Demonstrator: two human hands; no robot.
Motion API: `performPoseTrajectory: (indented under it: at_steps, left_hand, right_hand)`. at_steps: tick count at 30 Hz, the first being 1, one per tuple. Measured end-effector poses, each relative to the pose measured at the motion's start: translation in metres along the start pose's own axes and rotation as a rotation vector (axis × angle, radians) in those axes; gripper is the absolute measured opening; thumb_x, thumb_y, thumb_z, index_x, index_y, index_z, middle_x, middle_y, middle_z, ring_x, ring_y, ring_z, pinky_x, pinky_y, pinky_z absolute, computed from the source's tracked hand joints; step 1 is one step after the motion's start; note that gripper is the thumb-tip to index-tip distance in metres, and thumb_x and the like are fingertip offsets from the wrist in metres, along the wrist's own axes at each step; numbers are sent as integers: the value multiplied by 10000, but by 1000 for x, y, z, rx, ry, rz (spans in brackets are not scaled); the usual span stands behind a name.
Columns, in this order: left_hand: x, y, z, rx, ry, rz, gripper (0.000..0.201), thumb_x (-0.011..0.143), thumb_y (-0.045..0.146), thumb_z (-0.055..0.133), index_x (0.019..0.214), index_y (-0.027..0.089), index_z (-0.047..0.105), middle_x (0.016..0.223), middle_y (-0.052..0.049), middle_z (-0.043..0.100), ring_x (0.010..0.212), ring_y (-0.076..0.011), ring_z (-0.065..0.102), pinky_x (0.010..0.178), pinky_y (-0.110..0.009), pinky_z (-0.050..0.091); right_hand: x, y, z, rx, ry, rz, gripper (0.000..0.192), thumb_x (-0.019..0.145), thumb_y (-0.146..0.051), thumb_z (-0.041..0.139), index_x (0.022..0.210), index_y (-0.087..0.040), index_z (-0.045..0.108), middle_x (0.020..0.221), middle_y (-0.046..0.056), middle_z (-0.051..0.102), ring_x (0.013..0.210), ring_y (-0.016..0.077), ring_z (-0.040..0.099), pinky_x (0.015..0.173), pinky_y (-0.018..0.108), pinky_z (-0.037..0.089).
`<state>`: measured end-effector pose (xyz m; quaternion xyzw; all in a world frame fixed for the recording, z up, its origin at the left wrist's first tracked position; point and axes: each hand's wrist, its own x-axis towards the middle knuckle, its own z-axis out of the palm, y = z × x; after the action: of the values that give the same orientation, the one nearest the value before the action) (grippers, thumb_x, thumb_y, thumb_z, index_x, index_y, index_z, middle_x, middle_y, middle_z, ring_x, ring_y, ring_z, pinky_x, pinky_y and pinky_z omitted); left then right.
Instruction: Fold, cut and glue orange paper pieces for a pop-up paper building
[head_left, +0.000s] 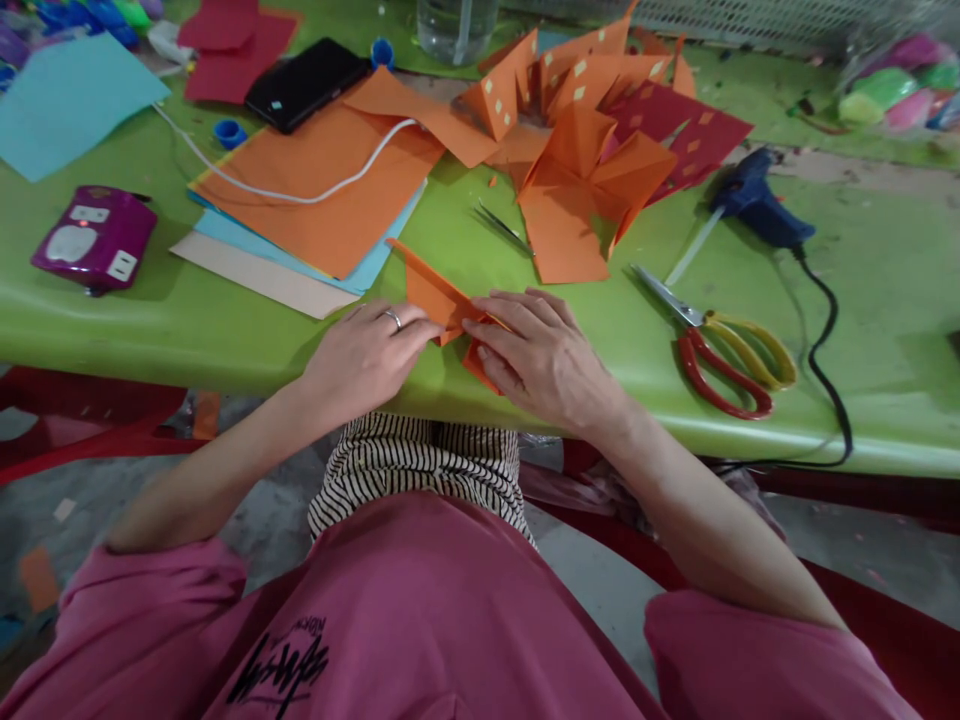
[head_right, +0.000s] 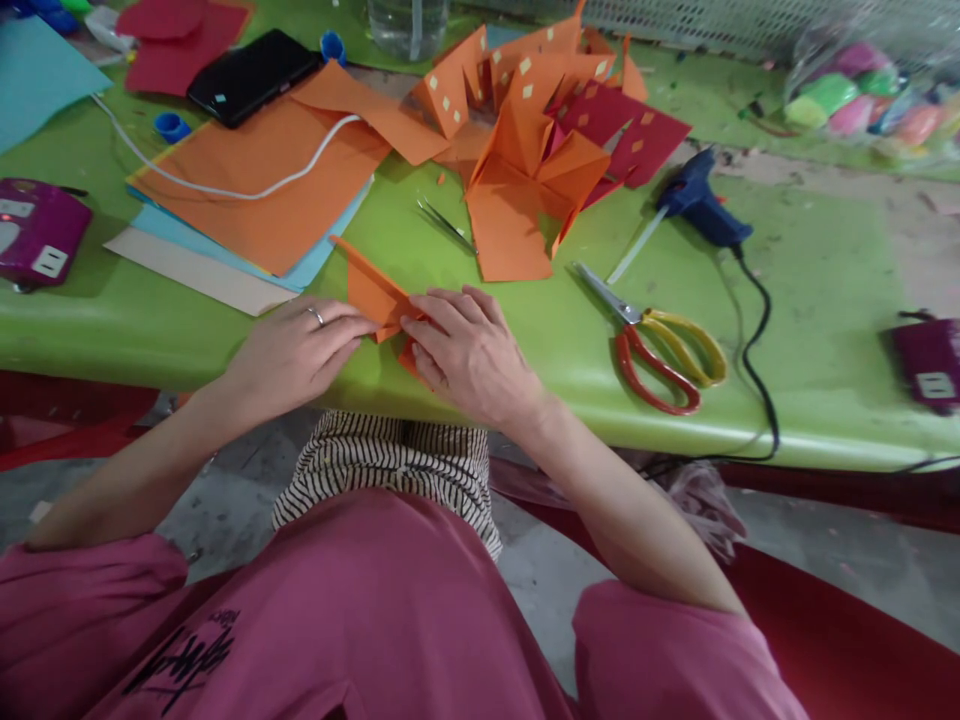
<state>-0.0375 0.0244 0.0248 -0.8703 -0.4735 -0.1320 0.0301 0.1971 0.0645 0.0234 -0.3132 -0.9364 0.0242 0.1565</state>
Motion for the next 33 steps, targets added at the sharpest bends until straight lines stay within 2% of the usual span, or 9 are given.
performPoseTrajectory:
  at_steps: [7, 12, 17, 22, 28, 30, 33]
  left_hand:
    - [13, 1, -3, 86, 8, -44, 182, 995, 176, 477, 981, 171, 658, 912, -64, 710, 825, -195, 652, 709, -302, 479]
    - [16, 0, -3, 148, -4, 34, 212, 1003, 185, 457, 921, 169, 652, 833, -59, 686, 791, -194, 651, 681, -294, 467]
    - [19, 10, -7, -25, -25, -154, 115, 941, 202, 545, 913, 166, 651, 907, -55, 696, 777, -166, 652, 653, -257, 470]
    - [28, 12, -11, -167, -103, -297, 186, 907, 282, 554, 827, 159, 668, 755, -48, 703, 666, -166, 633, 587, -268, 449]
    - [42, -3, -6, -232, -167, -317, 279, 895, 355, 547, 747, 170, 694, 619, -11, 654, 655, -168, 644, 653, -298, 472]
    - [46, -4, -9, -228, -234, -304, 308, 901, 357, 537, 736, 152, 698, 591, -2, 626, 701, -180, 660, 717, -325, 483]
    - [53, -3, -18, -233, -365, -327, 287, 886, 340, 556, 770, 130, 712, 649, -11, 663, 737, -174, 655, 768, -340, 480]
  right_hand:
    - [0, -1, -1, -7, -21, -1, 313, 992, -235, 467, 1224, -178, 669, 1347, 123, 651, 1235, 276, 596, 1095, 498, 404]
    - [0, -1, -3, 17, -47, 15, 321, 996, -238, 454, 1229, -183, 668, 1359, 121, 641, 1245, 277, 587, 1108, 505, 383]
    - [1, -1, -2, 54, -46, 21, 321, 990, -214, 453, 1230, -202, 666, 1369, 115, 634, 1229, 267, 587, 1094, 503, 384]
    - [1, -2, -2, -2, -43, 12, 320, 987, -210, 434, 1209, -215, 663, 1356, 92, 640, 1189, 249, 596, 1088, 463, 378]
    - [1, -2, -2, 31, -55, 13, 342, 976, -219, 449, 1254, -208, 649, 1352, 105, 646, 1180, 278, 598, 1083, 491, 361]
    - [1, -3, -2, 47, -49, 17, 343, 986, -227, 445, 1263, -212, 646, 1344, 104, 653, 1182, 279, 600, 1084, 491, 356]
    - [1, -2, 0, 51, -28, 17, 330, 997, -228, 439, 1247, -226, 653, 1338, 93, 660, 1183, 270, 603, 1087, 488, 351]
